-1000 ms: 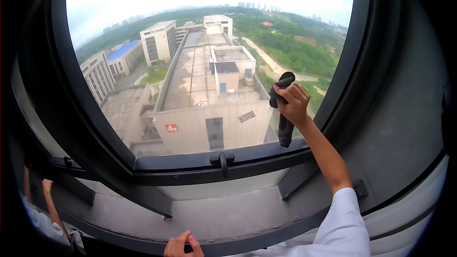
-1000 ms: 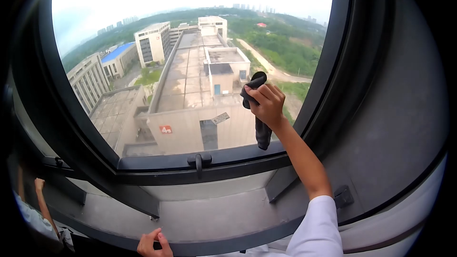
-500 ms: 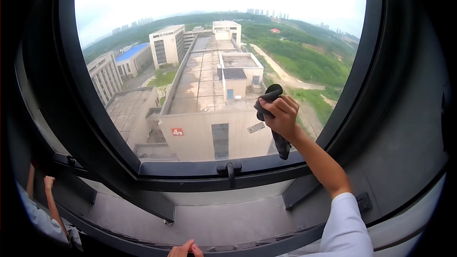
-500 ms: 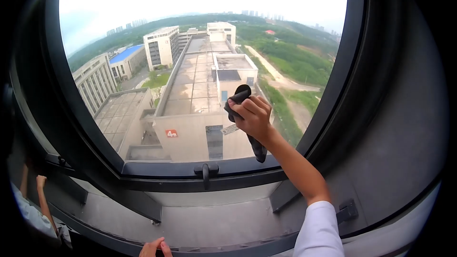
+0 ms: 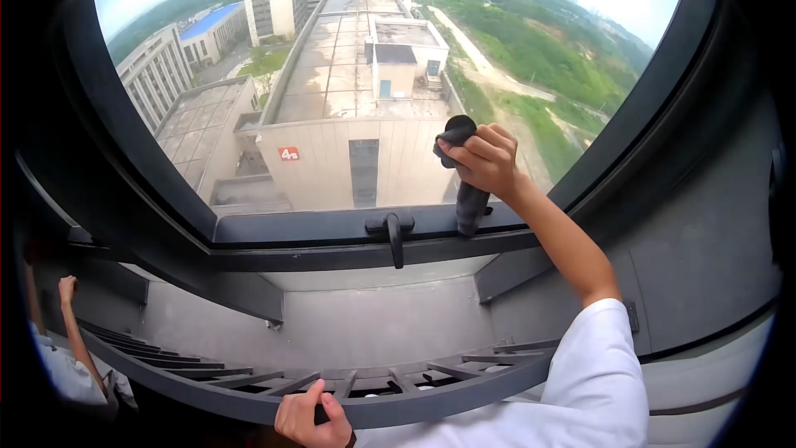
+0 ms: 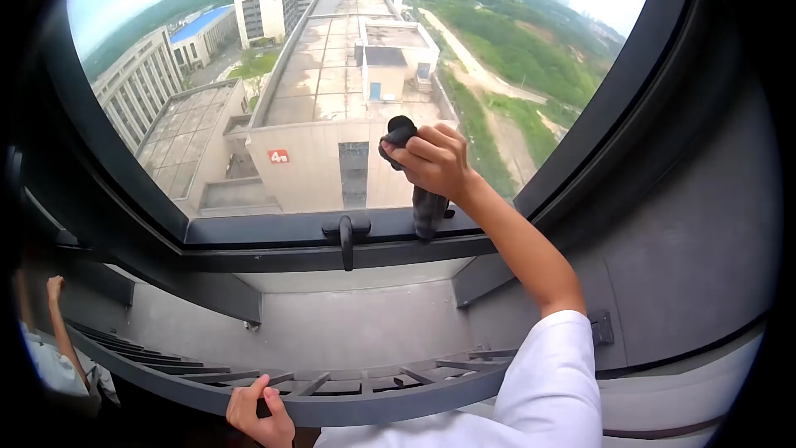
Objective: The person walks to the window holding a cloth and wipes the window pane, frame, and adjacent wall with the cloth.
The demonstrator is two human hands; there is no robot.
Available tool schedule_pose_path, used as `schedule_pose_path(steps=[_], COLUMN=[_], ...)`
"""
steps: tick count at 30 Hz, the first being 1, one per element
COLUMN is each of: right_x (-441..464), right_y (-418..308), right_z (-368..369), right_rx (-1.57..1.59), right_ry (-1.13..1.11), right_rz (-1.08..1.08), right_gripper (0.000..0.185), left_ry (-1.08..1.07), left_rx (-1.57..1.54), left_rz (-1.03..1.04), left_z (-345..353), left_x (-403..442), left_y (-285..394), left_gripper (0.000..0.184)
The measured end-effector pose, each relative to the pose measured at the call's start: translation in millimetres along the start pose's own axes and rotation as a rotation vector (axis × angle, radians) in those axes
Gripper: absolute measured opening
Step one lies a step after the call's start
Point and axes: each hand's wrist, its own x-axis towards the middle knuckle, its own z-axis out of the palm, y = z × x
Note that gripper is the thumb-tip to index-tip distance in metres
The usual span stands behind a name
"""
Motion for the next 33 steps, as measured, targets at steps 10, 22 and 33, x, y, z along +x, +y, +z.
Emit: schedule_pose_path(steps=[10, 22, 33], right_x=[-48, -51, -19], right_y=[-35, -67, -86], right_z=[19, 52, 35], right_rx=[0.077, 0.355, 0.666], right_ry=[-0.314, -0.496, -0.913], right_rz=[-0.103, 0.163, 0.589], right_gripper=[0.009, 0.017, 0.040], left_ry=[-0.050, 0.019, -0.027], left_rx=[-0.055, -0.075, -0.109], left_rz=[0.040, 0.110, 0.162], left_z=[-2, 0, 0], left_x=[-1, -10, -3], left_y=[-12, -28, -28], left_gripper=[0.014, 0.018, 0.019])
